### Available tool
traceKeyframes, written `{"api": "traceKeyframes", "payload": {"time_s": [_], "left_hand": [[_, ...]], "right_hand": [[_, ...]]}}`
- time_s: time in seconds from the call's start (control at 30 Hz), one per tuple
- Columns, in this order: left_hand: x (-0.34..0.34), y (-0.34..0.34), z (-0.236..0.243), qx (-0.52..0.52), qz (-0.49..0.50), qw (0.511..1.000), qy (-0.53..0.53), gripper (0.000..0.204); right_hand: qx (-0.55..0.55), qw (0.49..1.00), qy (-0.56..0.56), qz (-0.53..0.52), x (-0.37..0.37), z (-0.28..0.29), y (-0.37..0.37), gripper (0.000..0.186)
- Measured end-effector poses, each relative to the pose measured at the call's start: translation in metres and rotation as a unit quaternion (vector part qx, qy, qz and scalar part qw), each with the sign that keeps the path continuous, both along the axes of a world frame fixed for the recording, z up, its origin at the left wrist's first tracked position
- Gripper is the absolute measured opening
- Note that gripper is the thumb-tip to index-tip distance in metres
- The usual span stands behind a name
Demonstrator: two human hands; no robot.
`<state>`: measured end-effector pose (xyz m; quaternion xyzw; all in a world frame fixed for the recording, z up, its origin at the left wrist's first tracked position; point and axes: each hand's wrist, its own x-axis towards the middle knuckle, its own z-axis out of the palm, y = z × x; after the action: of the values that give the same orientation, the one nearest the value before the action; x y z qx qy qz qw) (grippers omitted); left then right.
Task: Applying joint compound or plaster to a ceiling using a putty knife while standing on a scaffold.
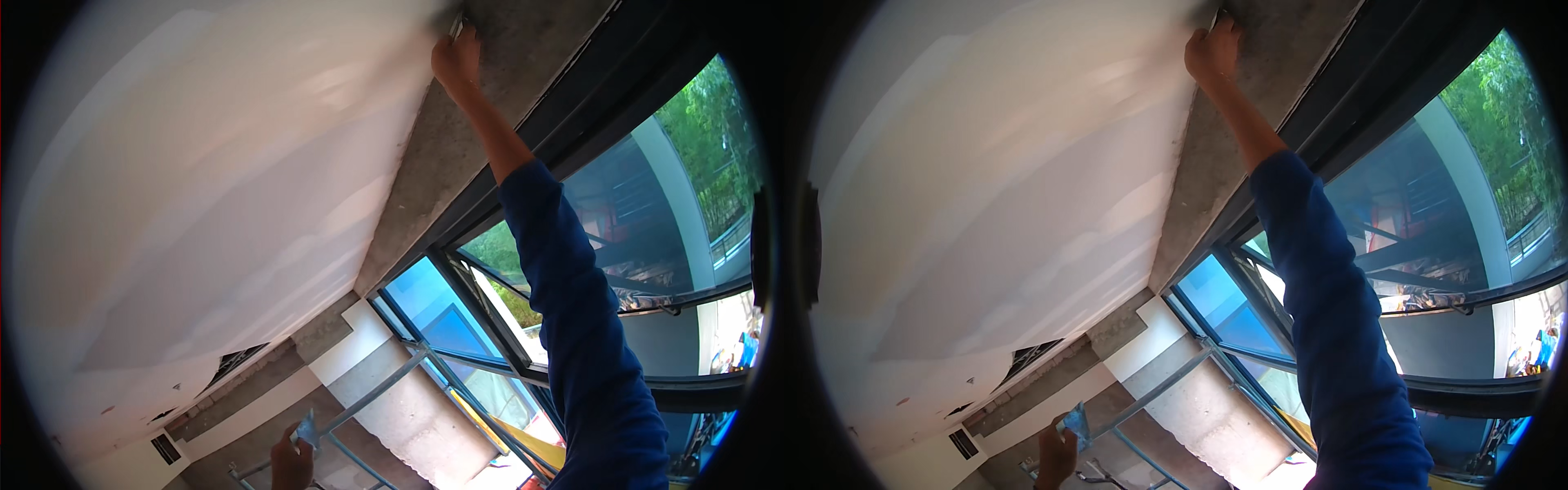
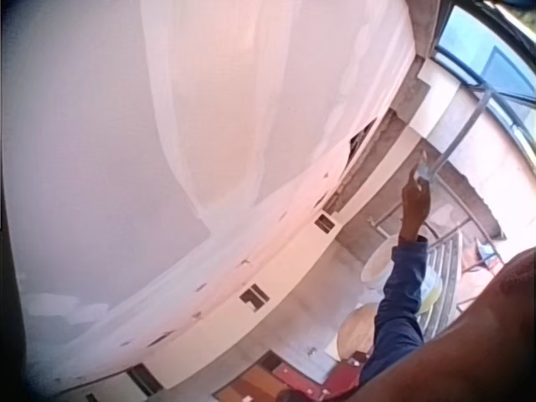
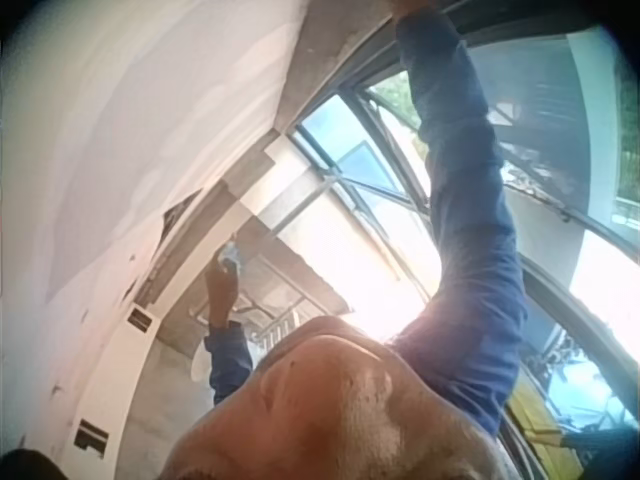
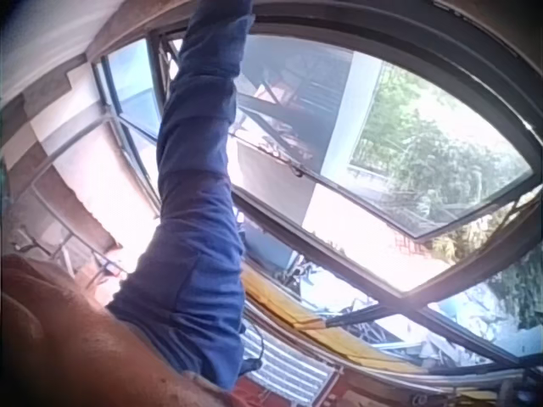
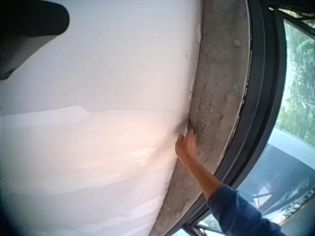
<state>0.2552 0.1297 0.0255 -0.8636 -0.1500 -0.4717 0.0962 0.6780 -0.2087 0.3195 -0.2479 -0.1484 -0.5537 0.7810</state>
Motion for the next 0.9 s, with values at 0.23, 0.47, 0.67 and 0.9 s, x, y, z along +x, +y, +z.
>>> {"api": "traceKeyframes", "payload": {"time_s": [0.23,0.47,0.67,0.9], "left_hand": [[0.001,-0.005,0.007,0.016,0.0,0.999,-0.028,0.036],[0.002,0.01,-0.003,0.036,0.009,0.999,-0.007,0.036],[-0.009,0.007,-0.002,-0.108,0.066,0.992,0.002,0.037],[-0.012,0.018,-0.004,0.0,0.031,0.999,-0.007,0.038]], "right_hand": [[0.054,0.977,-0.102,-0.18,-0.093,-0.004,0.057,0.044],[0.082,0.976,-0.112,-0.167,-0.014,-0.03,0.039,0.047],[0.042,0.997,-0.042,-0.057,0.017,-0.015,0.038,0.047],[0.069,0.993,-0.049,-0.076,-0.081,0.004,0.103,0.06]]}}
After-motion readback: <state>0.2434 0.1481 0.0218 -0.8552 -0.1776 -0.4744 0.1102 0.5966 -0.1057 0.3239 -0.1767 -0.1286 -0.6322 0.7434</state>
